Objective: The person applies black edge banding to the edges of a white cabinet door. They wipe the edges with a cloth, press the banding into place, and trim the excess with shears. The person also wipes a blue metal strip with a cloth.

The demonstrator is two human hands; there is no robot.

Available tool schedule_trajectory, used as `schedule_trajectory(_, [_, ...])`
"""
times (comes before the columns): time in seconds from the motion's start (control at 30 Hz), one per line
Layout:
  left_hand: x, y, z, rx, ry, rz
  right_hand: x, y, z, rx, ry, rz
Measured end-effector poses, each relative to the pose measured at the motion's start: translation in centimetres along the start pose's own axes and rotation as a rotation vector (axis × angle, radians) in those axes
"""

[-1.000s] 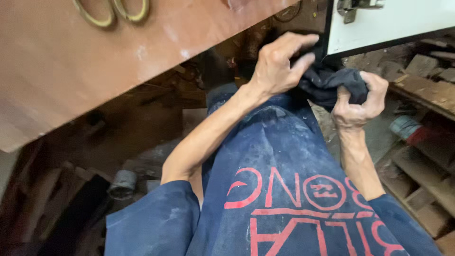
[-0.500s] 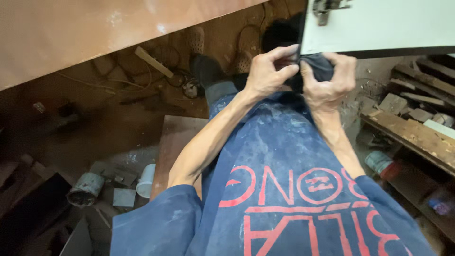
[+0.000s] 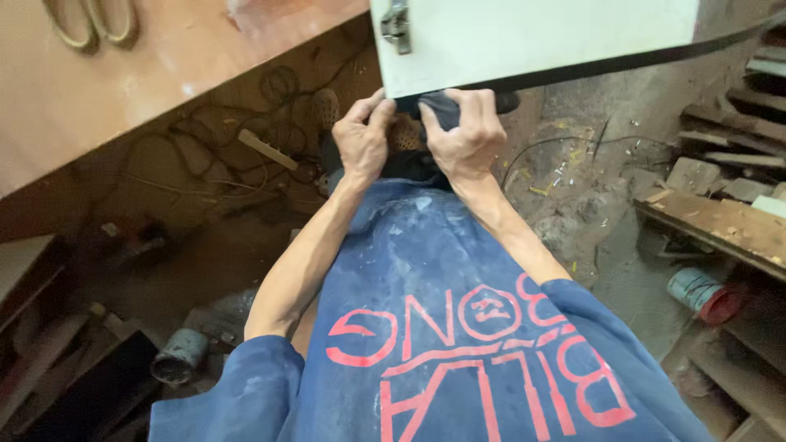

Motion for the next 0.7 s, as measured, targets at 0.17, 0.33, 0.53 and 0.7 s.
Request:
schedule_trajectory(0.17, [0.4,-0.2,0.2,0.026,-0.048,-0.073,6.7,3.9,-1.7,0.093,-0.168,0.047])
schedule_trajectory(0.33, [0.3,-0.1,0.0,0.046,-0.034,-0.08,7.9,4.0,-1.9,0.167,-0.173,0.053])
schedule_trajectory(0.53, [0.2,-0.3,0.2,0.068,-0.073,-0.124,1.5,-0.3,-0.3,0.003,0.003,-0.031])
schedule_trajectory(0.7, [0.2,-0.4,0.3,0.083,-0.03,-0.11,7.6,4.5,-1.8,0.128,-0.167,0.023])
Point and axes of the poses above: each hand's wrist, its own z-axis away from the middle knuckle, its own y-axis out of the back of the hand, x = y × z, the point moved 3 cm from there along -z, towards the middle knuckle, and after that the axes turned 7 degrees about -x, right-handed, at the moved point
